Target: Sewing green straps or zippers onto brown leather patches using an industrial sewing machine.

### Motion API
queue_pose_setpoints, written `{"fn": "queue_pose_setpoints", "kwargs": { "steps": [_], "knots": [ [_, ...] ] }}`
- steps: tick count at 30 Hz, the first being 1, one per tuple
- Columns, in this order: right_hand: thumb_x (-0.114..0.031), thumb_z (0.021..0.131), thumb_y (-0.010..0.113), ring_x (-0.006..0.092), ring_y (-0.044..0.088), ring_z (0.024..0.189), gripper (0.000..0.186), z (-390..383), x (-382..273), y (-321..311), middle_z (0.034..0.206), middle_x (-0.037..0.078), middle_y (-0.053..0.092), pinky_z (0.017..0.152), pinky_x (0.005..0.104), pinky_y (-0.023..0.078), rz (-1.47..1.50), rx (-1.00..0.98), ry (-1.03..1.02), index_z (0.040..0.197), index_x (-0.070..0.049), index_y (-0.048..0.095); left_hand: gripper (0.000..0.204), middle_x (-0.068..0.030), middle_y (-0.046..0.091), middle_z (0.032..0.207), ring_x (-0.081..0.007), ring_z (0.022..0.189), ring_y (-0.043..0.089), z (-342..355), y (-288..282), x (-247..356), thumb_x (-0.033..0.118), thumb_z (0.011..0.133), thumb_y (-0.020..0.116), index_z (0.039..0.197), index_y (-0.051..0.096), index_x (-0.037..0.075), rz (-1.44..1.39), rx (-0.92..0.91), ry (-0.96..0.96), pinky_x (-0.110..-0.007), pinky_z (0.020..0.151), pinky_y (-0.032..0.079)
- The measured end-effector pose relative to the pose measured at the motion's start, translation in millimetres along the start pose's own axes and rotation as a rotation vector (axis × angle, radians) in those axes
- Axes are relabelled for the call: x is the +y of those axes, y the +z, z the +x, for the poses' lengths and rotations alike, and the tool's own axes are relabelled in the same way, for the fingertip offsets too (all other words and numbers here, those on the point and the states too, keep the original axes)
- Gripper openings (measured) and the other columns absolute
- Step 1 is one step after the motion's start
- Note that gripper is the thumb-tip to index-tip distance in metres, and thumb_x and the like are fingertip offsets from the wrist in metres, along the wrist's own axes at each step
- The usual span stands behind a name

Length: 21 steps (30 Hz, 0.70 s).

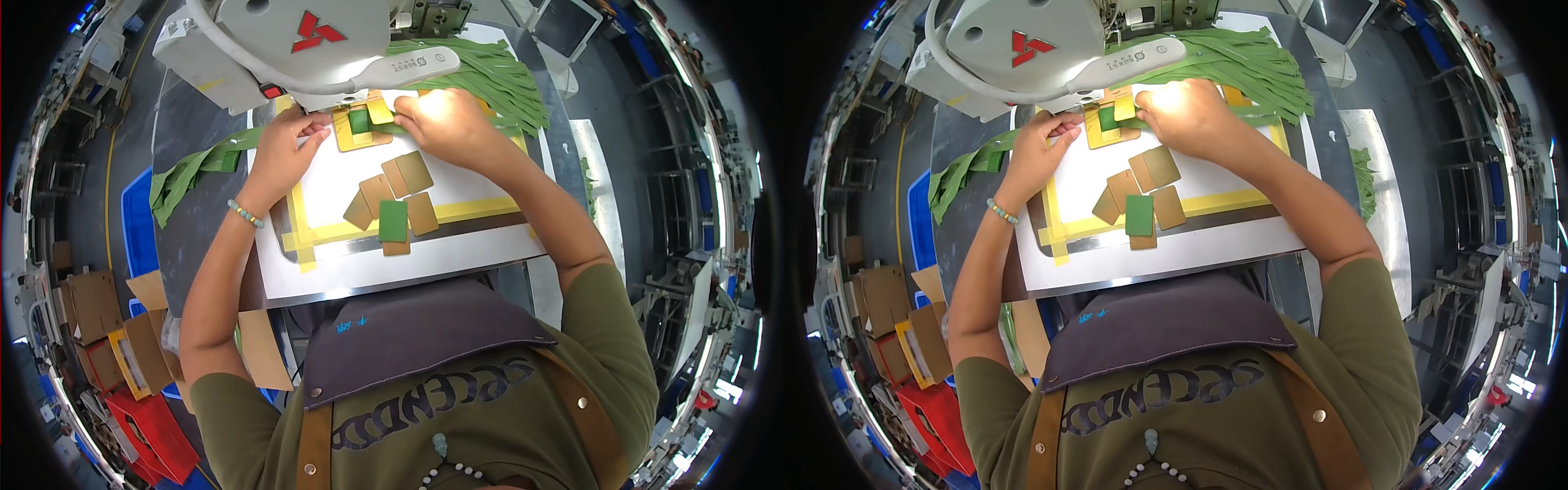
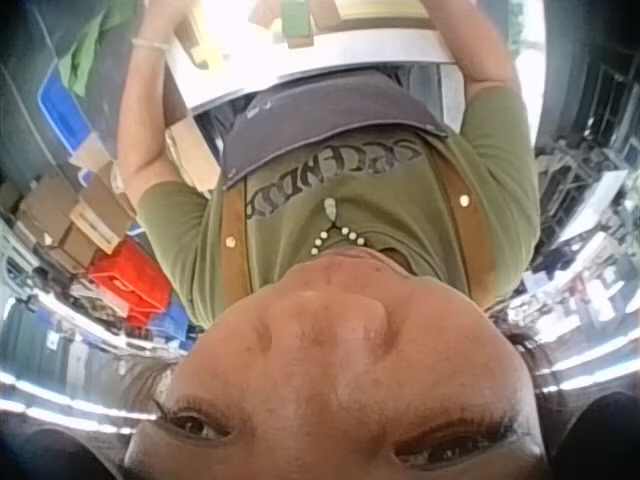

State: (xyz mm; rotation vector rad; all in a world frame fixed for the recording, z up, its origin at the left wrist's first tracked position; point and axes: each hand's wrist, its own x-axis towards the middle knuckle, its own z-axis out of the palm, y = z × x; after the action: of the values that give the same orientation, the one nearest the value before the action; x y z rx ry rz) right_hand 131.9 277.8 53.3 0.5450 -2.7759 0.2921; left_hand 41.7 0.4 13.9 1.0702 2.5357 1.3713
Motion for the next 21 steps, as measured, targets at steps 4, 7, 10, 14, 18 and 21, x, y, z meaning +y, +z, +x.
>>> {"fn": "queue_pose_setpoints", "kwargs": {
  "steps": [4,7,10,14,18,21],
  "knots": [
    [-0.027,0.103,0.062,0.0356,0.067,0.070,0.022,-3,-59,-57,0.069,0.014,0.064,0.064,0.0471,0.051,0.080,-0.264,0.038,0.095,-0.007,0.064,0.034,-0.0102,0.069,0.098,-0.0226,0.084,0.067,-16,-3,24,0.009,0.093,0.075,0.126,0.069,0.001,0.003,-0.076,0.033,-0.035,0.081,0.056],
    [-0.026,0.104,0.062,0.0374,0.067,0.076,0.019,-17,-83,-50,0.079,0.013,0.067,0.065,0.0484,0.050,0.443,-0.126,-0.082,0.102,-0.008,0.062,0.046,-0.0073,0.068,0.096,-0.0199,0.082,0.064,-27,3,55,0.009,0.090,0.078,0.133,0.064,0.005,0.026,-0.079,0.099,-0.034,0.077,0.055],
    [-0.023,0.107,0.058,0.0347,0.069,0.093,0.031,-16,-107,-44,0.105,0.018,0.068,0.082,0.0447,0.052,0.861,-0.196,-0.088,0.130,-0.003,0.062,0.036,-0.0073,0.067,0.087,-0.0153,0.080,0.064,-30,15,56,0.017,0.097,0.074,0.130,0.067,0.005,0.080,0.075,0.283,-0.031,0.074,0.054],
    [-0.029,0.106,0.060,0.0377,0.070,0.103,0.040,-14,-101,-51,0.105,0.019,0.073,0.095,0.0474,0.053,1.067,-0.459,-0.108,0.133,0.000,0.065,0.061,-0.0086,0.074,0.084,-0.0134,0.074,0.063,-28,-6,40,0.047,0.116,0.039,0.126,0.072,-0.004,-0.426,0.207,-0.192,-0.028,0.074,0.053],
    [-0.027,0.105,0.064,0.0290,0.070,0.100,0.037,-16,-78,-39,0.113,0.012,0.072,0.090,0.0408,0.054,0.829,-0.361,-0.144,0.133,-0.003,0.067,0.067,-0.0128,0.077,0.093,-0.0149,0.083,0.068,-33,-13,36,0.049,0.116,0.036,0.132,0.069,-0.007,-0.354,0.134,-0.142,-0.030,0.081,0.055],
    [-0.028,0.102,0.068,0.0256,0.072,0.078,0.035,-14,-64,-25,0.092,0.008,0.073,0.069,0.0374,0.057,0.415,-0.254,0.084,0.130,-0.006,0.069,0.067,-0.0134,0.077,0.096,-0.0167,0.091,0.071,-34,-16,47,0.050,0.116,0.035,0.137,0.066,-0.006,-0.353,0.104,-0.139,-0.033,0.086,0.056]
  ]
}}
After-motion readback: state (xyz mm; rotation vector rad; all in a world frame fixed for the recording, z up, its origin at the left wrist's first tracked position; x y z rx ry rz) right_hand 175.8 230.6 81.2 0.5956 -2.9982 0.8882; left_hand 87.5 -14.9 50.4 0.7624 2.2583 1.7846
